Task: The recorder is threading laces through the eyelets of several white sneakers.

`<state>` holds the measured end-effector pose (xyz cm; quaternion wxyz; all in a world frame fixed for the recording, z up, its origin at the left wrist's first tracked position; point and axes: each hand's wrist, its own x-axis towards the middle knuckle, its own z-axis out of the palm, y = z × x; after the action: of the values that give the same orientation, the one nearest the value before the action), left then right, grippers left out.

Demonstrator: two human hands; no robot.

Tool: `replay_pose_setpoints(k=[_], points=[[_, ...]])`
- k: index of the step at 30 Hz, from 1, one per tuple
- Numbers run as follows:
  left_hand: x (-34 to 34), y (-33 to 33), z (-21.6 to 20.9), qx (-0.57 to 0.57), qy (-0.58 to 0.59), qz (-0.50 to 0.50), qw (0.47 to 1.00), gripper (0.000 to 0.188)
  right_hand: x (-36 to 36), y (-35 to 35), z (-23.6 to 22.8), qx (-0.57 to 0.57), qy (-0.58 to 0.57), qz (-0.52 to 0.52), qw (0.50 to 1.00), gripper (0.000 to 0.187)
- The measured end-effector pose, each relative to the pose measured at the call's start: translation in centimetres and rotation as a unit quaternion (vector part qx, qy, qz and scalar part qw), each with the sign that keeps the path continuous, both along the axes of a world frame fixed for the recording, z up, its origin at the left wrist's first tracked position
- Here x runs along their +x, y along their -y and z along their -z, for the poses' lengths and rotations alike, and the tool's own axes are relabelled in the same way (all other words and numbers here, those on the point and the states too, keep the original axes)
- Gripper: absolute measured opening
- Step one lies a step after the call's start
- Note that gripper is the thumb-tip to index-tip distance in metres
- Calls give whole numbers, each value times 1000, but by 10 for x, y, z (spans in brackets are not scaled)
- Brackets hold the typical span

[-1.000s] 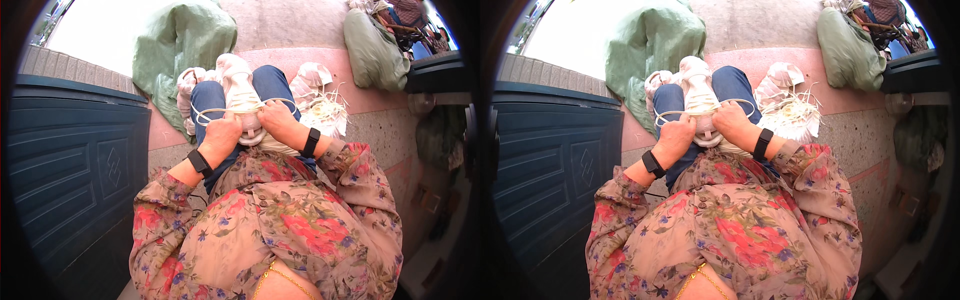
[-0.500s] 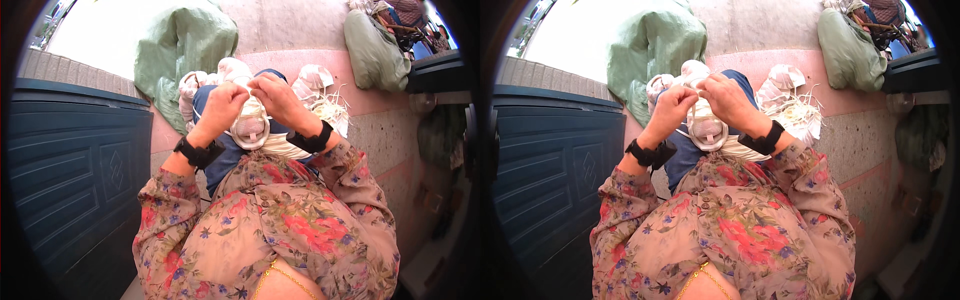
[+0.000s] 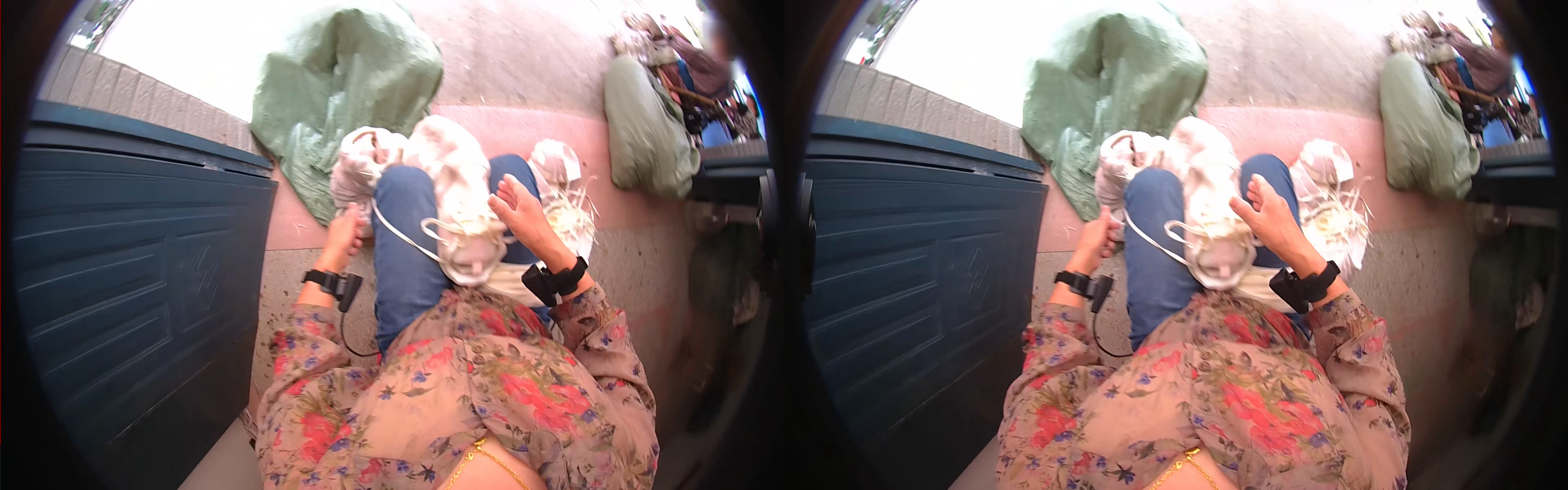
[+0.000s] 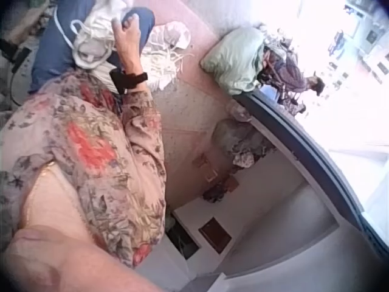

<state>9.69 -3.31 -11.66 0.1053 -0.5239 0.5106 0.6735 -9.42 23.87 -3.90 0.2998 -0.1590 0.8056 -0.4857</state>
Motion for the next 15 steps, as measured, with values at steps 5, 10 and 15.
replay_pose_setpoints(k=[5, 10, 15], points=[[-43, 5, 16, 16, -34, 40, 998, 51, -41, 54, 23, 101, -34, -67, 992, 71], [-50, 18, 30, 108, -83, 14, 991, 32, -63, 70, -6, 117, 97, -176, 973, 73], [-86, 34, 23, 187, -135, -12, 973, 21, -69, 62, -3, 42, 162, -210, 963, 78]])
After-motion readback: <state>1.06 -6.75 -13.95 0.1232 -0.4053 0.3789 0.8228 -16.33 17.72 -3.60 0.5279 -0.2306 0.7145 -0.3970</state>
